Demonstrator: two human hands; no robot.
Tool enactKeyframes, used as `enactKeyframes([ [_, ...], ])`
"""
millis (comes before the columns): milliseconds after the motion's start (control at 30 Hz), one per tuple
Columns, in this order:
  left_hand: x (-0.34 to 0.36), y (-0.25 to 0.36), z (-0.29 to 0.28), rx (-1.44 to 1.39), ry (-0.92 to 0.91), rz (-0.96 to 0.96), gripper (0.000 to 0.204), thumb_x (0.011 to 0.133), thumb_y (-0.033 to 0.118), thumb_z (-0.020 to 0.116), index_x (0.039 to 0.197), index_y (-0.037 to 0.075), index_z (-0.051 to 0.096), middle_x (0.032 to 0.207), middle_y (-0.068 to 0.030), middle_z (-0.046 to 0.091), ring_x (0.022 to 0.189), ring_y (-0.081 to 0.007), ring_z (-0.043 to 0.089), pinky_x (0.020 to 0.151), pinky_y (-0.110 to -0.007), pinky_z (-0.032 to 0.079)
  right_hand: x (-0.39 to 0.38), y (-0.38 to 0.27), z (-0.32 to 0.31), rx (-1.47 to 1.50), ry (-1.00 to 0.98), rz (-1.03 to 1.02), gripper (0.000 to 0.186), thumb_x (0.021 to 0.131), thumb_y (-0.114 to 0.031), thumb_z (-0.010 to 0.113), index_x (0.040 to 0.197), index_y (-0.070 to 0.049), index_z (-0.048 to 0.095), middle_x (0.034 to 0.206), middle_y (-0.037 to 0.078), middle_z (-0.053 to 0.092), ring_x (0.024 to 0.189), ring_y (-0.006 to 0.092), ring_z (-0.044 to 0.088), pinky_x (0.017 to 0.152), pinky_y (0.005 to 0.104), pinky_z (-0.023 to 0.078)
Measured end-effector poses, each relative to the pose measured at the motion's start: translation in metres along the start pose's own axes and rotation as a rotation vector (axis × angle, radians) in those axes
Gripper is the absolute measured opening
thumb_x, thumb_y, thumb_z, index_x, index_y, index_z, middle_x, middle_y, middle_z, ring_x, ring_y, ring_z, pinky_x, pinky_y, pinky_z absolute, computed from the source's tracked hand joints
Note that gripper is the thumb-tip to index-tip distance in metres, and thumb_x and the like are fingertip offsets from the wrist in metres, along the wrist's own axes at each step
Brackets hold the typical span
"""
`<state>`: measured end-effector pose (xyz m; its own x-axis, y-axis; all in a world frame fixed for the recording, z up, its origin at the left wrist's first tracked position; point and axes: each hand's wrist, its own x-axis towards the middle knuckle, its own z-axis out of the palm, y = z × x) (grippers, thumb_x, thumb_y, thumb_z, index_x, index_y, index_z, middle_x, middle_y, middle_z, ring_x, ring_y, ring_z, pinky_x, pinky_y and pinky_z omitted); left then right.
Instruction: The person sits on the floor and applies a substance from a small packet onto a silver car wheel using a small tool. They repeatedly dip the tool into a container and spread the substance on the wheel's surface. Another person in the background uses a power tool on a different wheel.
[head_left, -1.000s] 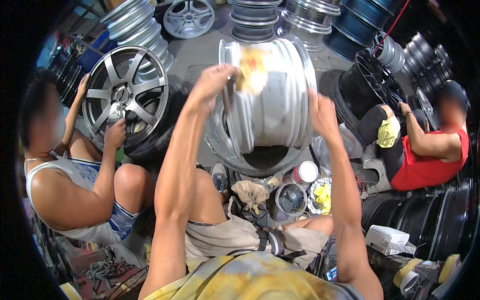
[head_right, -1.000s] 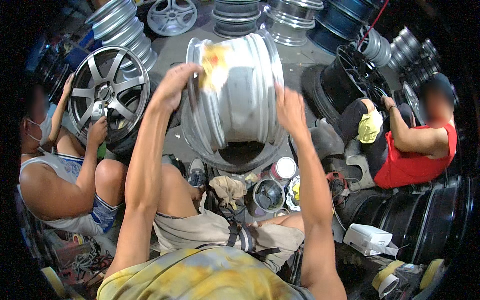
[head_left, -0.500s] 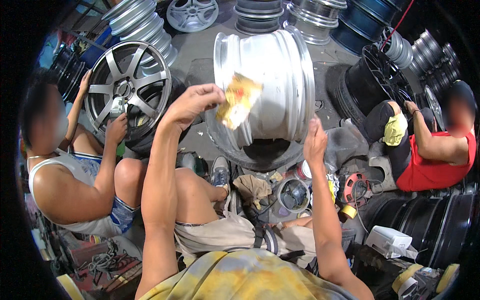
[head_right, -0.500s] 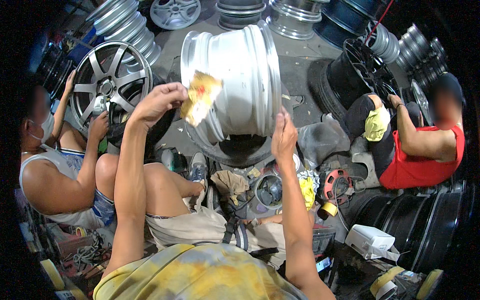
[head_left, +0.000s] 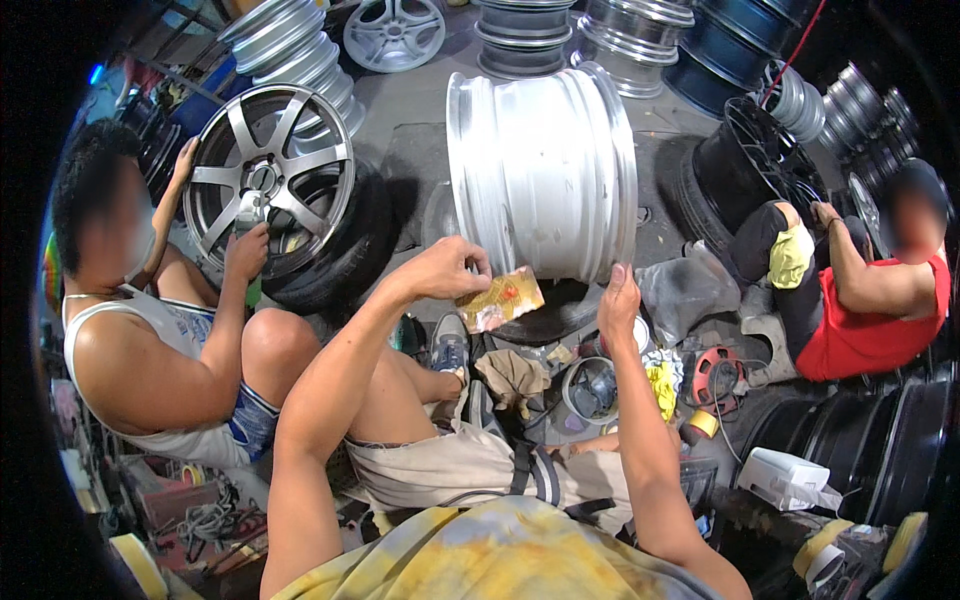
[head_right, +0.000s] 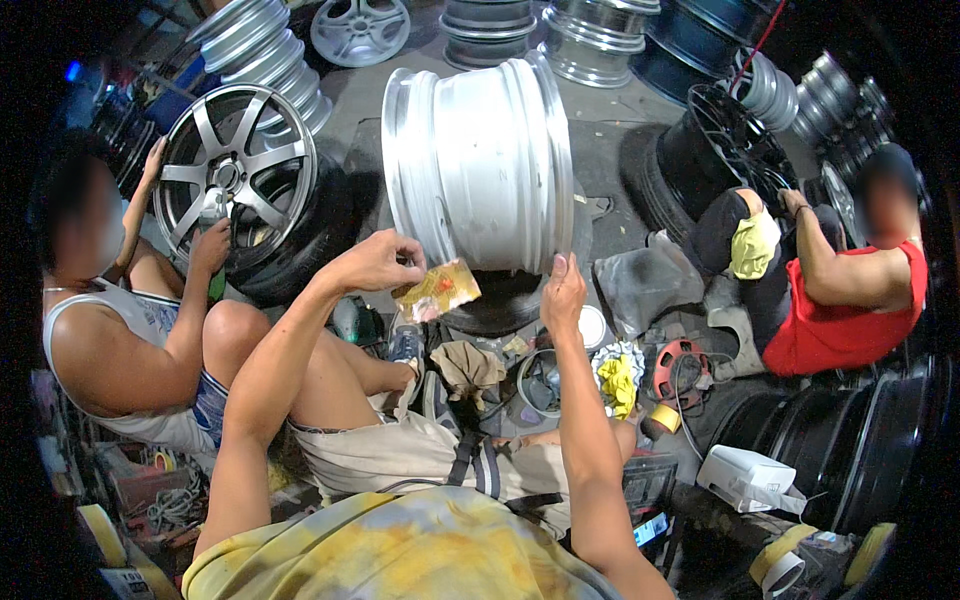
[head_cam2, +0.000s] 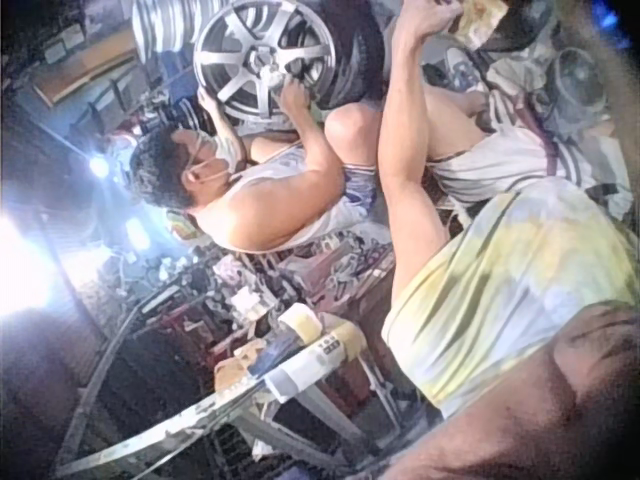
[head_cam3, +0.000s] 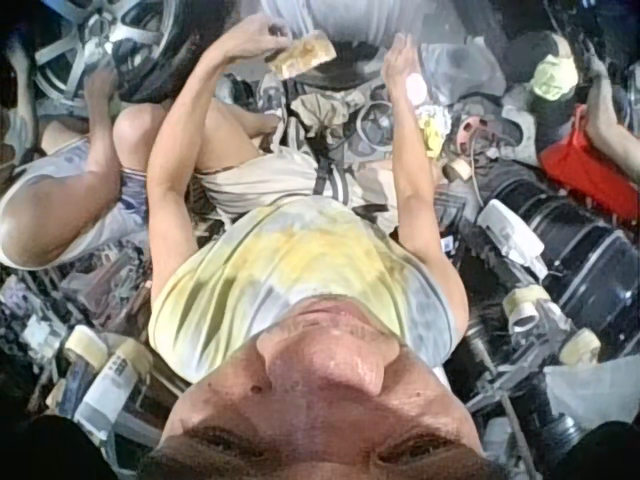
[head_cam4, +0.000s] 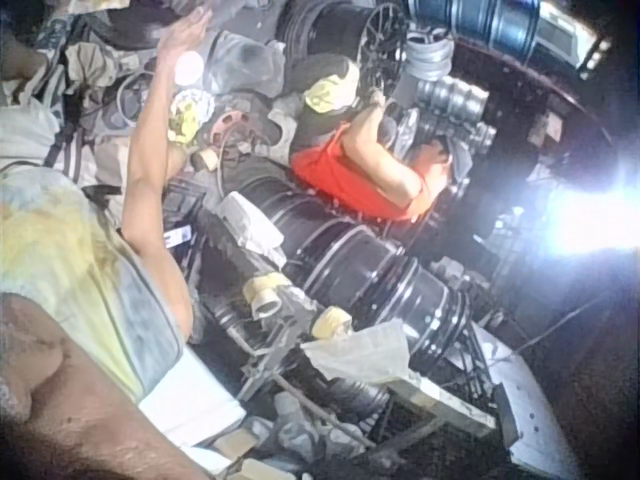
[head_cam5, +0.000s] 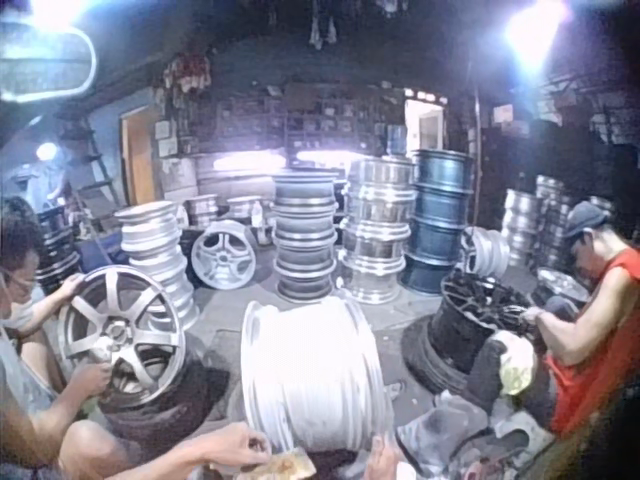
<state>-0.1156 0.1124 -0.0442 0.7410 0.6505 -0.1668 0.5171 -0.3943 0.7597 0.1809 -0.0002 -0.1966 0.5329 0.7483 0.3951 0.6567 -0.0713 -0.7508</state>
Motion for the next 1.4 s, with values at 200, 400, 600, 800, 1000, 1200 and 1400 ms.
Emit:
enactKeyframes([
  [200,0.020,0.021,-0.024,-0.129,0.172,0.033,0.017,0.082,0.015,0.068,0.086,-0.001,0.071,0.070,-0.0003,0.064,0.071,-0.0068,0.055,0.064,-0.027,0.045,0.037,-0.071,-0.032,-0.025,-0.011,0.067,0.061,0.108,-0.044,0.032,0.109,0.010,0.062,0.095,0.038,0.062,0.095,0.0573,0.057,0.082,0.0572,0.045],
  [400,0.050,0.043,-0.072,-0.657,0.440,-0.075,0.010,0.086,0.020,0.070,0.083,0.010,0.071,0.077,0.0066,0.059,0.067,-0.0056,0.044,0.065,-0.022,0.033,0.126,-0.123,-0.048,-0.187,-0.180,-0.034,0.063,0.107,-0.044,0.032,0.094,0.007,0.066,0.090,0.034,0.064,0.091,0.0550,0.059,0.081,0.0591,0.044],
  [600,0.026,0.039,-0.073,-0.886,0.407,-0.021,0.009,0.092,0.021,0.067,0.092,0.012,0.067,0.084,0.0051,0.060,0.077,-0.0074,0.055,0.077,-0.026,0.043,0.117,-0.120,-0.044,-0.085,-0.128,-0.035,0.063,0.107,-0.046,0.031,0.102,0.005,0.069,0.089,0.032,0.066,0.089,0.0534,0.062,0.079,0.0570,0.046],
  [800,0.001,0.019,-0.077,-0.890,0.780,0.064,0.010,0.096,0.019,0.066,0.099,0.010,0.065,0.089,0.0043,0.062,0.082,-0.0068,0.058,0.080,-0.025,0.045,0.095,-0.069,-0.056,0.404,-0.106,0.237,0.062,0.107,-0.050,0.034,0.119,0.001,0.068,0.072,0.007,0.065,0.067,0.0154,0.062,0.063,0.0325,0.049],
  [1000,-0.003,0.031,-0.064,-0.860,0.823,0.119,0.009,0.096,0.013,0.066,0.100,0.006,0.065,0.092,0.0030,0.062,0.080,-0.0054,0.058,0.071,-0.021,0.048,0.028,-0.028,-0.067,0.317,-0.057,0.234,0.042,0.105,-0.034,0.048,0.121,0.000,0.066,0.076,0.005,0.065,0.067,0.0109,0.060,0.063,0.0275,0.049],
  [1200,0.011,0.047,-0.037,-0.665,0.588,0.078,0.010,0.093,0.011,0.068,0.098,0.001,0.067,0.077,0.0028,0.064,0.065,-0.0016,0.055,0.060,-0.017,0.045,0.007,-0.083,-0.088,0.040,0.070,-0.148,0.021,0.096,-0.009,0.061,0.115,-0.003,0.069,0.081,0.009,0.060,0.074,0.0183,0.060,0.069,0.0330,0.050],
  [1400,0.017,0.064,-0.020,-0.664,0.424,0.074,0.014,0.094,0.013,0.070,0.098,0.000,0.066,0.079,-0.0021,0.068,0.068,-0.0053,0.062,0.062,-0.022,0.052,0.024,-0.140,-0.096,0.002,0.026,-0.579,0.032,0.083,0.001,0.066,0.111,-0.013,0.073,0.080,0.006,0.056,0.078,0.0247,0.052,0.074,0.0374,0.041],
])
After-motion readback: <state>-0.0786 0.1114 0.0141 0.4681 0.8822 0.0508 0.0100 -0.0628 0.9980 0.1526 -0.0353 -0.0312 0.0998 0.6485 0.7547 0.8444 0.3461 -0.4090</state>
